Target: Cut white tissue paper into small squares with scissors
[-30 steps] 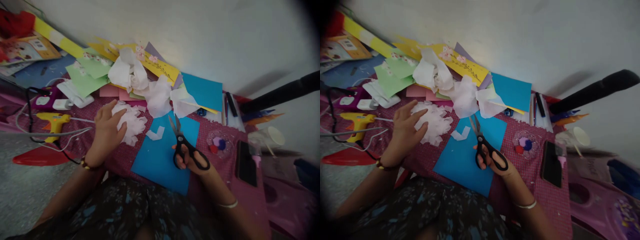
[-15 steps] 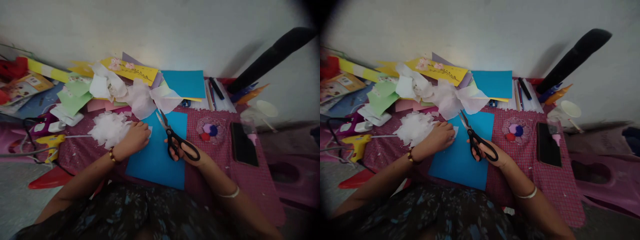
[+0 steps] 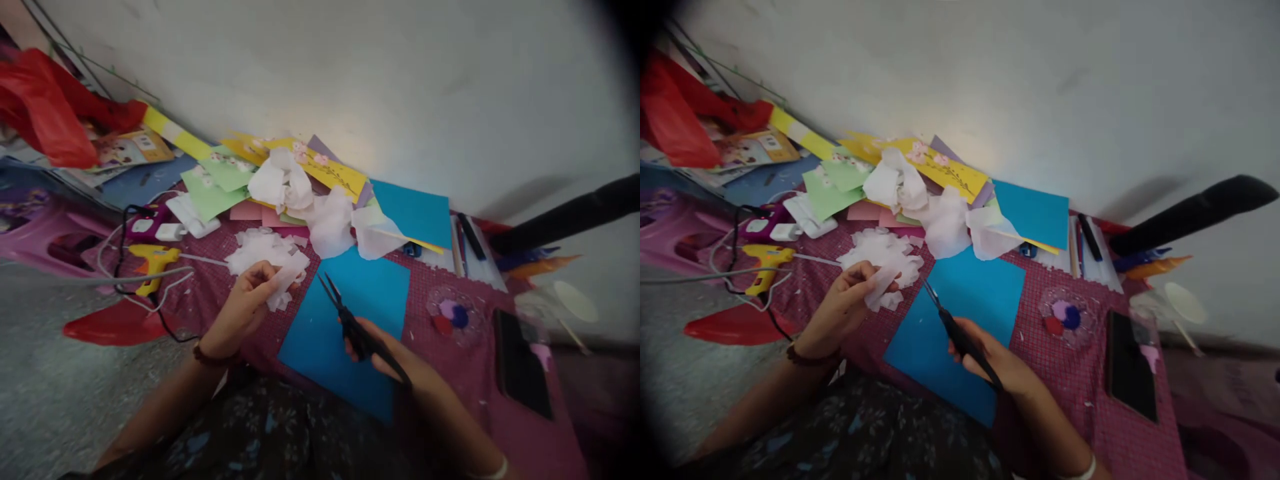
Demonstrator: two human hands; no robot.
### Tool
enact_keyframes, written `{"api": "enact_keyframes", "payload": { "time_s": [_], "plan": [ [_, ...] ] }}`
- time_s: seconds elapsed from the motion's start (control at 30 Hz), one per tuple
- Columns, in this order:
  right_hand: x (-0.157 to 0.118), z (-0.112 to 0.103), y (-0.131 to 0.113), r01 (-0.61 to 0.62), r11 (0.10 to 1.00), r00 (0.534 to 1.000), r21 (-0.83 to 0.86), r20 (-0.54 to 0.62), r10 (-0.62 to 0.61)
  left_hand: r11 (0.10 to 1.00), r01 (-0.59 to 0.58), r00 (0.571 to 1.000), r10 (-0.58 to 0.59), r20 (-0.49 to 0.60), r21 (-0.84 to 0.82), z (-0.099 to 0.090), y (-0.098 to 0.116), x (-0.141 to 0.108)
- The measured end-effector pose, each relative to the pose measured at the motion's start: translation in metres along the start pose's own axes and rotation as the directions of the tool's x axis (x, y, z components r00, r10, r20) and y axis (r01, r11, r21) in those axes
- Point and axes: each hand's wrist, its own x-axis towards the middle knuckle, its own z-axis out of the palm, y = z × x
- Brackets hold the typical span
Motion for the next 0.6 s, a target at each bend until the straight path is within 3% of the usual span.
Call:
{"api": "enact_keyframes", "payload": {
  "time_s": [0.27,0.6],
  "plan": [
    [0.045,0.026,-0.034,-0.161,0.981,0.985,-0.108,0.048,0.167,0.992,-0.067,0.997,0.062,0.048,0.108,-0.036,-0.005,-0.011],
    [0.08,0.035,-0.044,-0.177,0.974,0.981,-0.141,0.05,0.185,0.992,-0.05,0.998,0.044,0.049,0.12,-0.058,-0.001,-0.004]
  ]
}}
